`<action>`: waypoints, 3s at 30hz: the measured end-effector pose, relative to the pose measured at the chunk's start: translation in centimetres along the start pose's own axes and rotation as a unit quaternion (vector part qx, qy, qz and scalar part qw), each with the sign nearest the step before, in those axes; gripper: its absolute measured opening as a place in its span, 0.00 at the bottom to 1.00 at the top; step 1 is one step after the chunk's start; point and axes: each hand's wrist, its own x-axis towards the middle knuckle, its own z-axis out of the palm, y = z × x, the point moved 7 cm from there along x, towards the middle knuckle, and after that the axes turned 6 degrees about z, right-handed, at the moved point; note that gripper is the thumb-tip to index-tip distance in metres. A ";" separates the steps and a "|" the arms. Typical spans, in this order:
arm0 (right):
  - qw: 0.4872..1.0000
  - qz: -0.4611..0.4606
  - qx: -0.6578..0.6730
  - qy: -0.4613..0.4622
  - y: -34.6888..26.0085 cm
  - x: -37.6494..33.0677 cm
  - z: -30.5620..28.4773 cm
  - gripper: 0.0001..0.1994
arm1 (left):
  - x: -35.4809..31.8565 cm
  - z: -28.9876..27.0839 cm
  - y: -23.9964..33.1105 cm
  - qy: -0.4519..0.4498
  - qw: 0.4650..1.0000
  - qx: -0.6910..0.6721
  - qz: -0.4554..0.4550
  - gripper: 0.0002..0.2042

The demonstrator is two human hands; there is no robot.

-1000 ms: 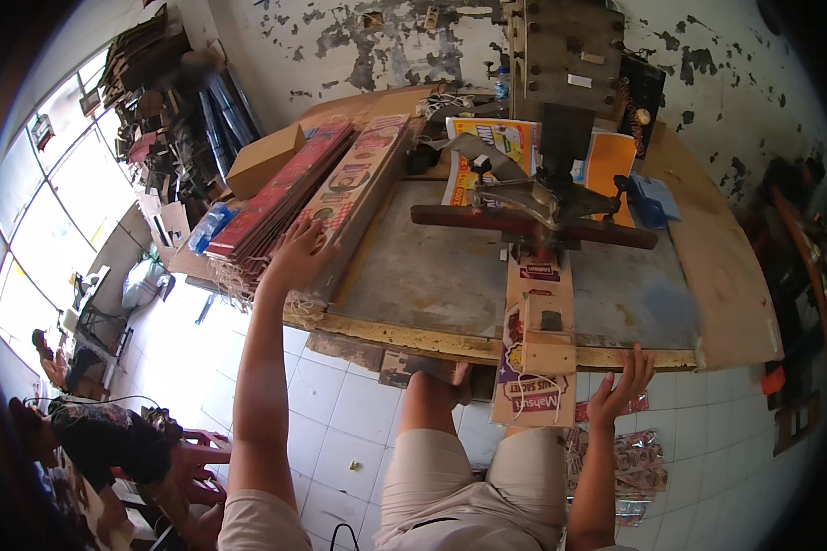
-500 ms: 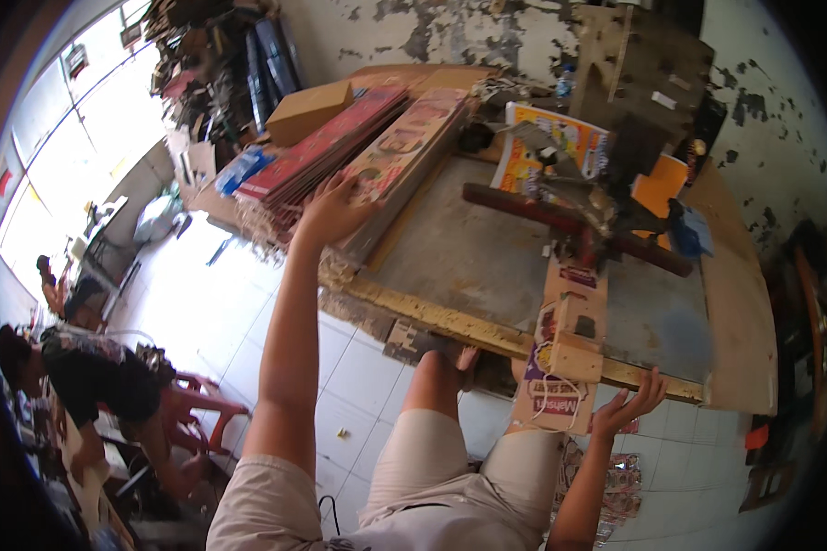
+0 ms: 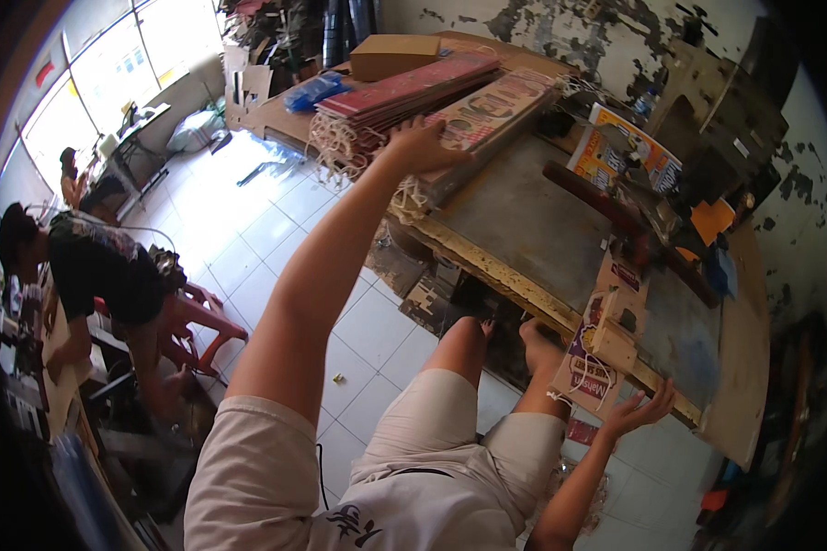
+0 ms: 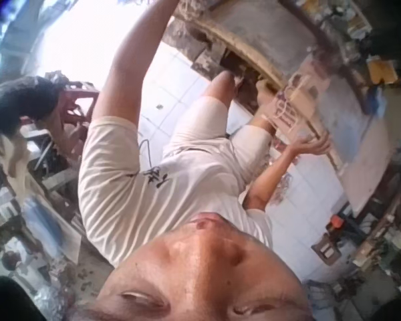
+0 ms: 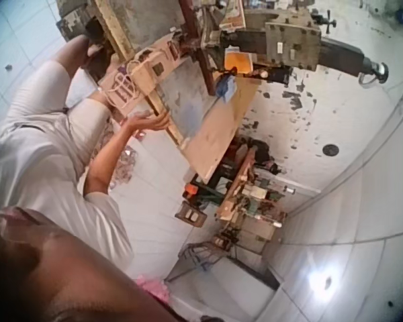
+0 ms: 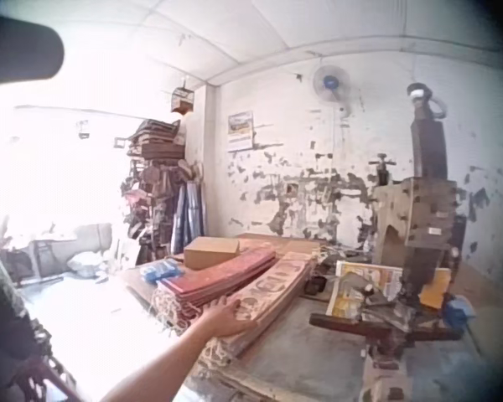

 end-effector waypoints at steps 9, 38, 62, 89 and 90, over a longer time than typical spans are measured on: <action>1.000 -0.018 0.000 -0.018 -0.2 0.4 -0.6 0.25 | 0.3 0.2 0.2 0.036 0.999 -0.020 0.005 0.61; 0.999 -0.031 0.011 -0.014 -0.4 0.9 -1.1 0.25 | 0.5 -0.6 1.4 0.002 0.999 0.026 0.021 0.54; 0.996 0.047 0.030 -0.071 0.1 0.1 -1.3 0.22 | -6.9 -5.9 7.2 0.397 0.878 0.066 0.259 0.23; 0.888 -0.007 0.306 -0.342 -12.7 12.3 -4.0 0.20 | -21.6 10.2 30.0 0.040 0.884 -0.189 0.425 0.35; 0.887 -0.005 0.309 -0.344 -12.7 12.3 -4.2 0.20 | -21.6 10.4 30.2 0.046 0.887 -0.178 0.423 0.35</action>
